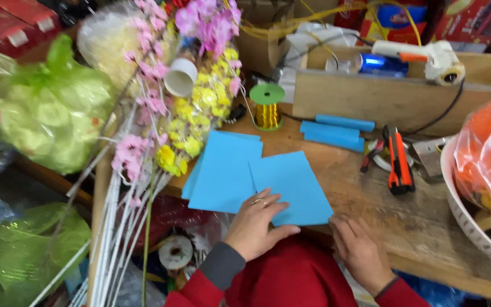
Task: Folding small blue paper squares into rectangular strips on a wooden workbench.
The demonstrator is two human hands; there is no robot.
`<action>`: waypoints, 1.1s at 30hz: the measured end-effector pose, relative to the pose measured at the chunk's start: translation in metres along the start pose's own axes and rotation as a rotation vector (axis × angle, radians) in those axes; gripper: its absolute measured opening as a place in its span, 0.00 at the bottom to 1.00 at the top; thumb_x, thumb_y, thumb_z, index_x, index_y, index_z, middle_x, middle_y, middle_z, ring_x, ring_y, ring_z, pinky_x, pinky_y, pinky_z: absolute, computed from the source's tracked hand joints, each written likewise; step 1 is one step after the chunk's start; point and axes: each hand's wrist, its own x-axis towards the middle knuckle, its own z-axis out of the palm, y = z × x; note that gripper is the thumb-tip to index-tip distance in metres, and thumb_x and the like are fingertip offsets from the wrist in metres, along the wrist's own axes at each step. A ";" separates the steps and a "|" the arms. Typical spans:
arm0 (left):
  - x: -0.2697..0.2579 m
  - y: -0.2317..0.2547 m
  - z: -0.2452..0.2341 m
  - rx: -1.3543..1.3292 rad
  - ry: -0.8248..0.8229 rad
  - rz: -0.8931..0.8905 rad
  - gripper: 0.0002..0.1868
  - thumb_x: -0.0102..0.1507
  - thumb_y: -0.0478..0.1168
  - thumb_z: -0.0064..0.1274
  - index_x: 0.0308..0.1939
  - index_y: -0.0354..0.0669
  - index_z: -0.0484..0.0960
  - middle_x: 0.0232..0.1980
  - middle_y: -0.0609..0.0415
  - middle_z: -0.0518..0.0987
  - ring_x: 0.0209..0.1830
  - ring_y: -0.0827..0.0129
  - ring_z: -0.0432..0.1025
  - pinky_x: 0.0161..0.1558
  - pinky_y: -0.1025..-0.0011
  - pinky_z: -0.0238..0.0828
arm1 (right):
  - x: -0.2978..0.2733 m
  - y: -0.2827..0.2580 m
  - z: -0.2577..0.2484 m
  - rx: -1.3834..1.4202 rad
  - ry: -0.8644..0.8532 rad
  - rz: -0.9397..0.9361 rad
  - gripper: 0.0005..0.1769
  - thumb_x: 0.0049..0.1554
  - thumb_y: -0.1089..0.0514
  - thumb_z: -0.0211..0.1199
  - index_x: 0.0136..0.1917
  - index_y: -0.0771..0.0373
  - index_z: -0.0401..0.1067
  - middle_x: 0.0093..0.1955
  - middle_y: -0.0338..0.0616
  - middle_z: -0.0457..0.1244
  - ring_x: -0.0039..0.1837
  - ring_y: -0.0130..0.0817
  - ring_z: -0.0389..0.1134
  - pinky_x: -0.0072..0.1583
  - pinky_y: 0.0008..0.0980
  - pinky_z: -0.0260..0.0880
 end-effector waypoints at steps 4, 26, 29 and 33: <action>0.011 -0.025 0.053 0.091 0.125 0.260 0.07 0.66 0.43 0.59 0.45 0.47 0.88 0.54 0.52 0.85 0.63 0.47 0.74 0.64 0.49 0.65 | 0.017 -0.019 -0.028 0.059 0.073 -0.083 0.12 0.62 0.59 0.62 0.58 0.65 0.74 0.56 0.50 0.69 0.60 0.48 0.68 0.61 0.46 0.71; 0.039 -0.036 0.077 -0.133 0.147 -0.135 0.15 0.70 0.53 0.55 0.39 0.48 0.87 0.41 0.57 0.80 0.49 0.55 0.80 0.51 0.63 0.79 | 0.059 0.008 -0.017 0.589 -0.158 0.294 0.10 0.59 0.57 0.69 0.54 0.55 0.84 0.51 0.49 0.74 0.60 0.54 0.72 0.62 0.50 0.70; 0.046 -0.034 0.075 -0.084 0.147 -0.129 0.12 0.66 0.47 0.58 0.38 0.44 0.88 0.38 0.49 0.79 0.44 0.47 0.79 0.49 0.54 0.78 | 0.050 0.000 -0.017 0.057 -0.042 -0.035 0.21 0.60 0.55 0.66 0.67 0.41 0.77 0.60 0.32 0.69 0.62 0.41 0.68 0.62 0.43 0.66; 0.050 -0.035 0.077 -0.057 0.135 -0.135 0.12 0.66 0.47 0.58 0.36 0.45 0.88 0.36 0.50 0.80 0.42 0.49 0.79 0.50 0.55 0.76 | 0.049 -0.035 -0.023 -0.056 0.029 -0.280 0.23 0.62 0.56 0.60 0.70 0.49 0.74 0.73 0.39 0.65 0.75 0.45 0.63 0.76 0.48 0.59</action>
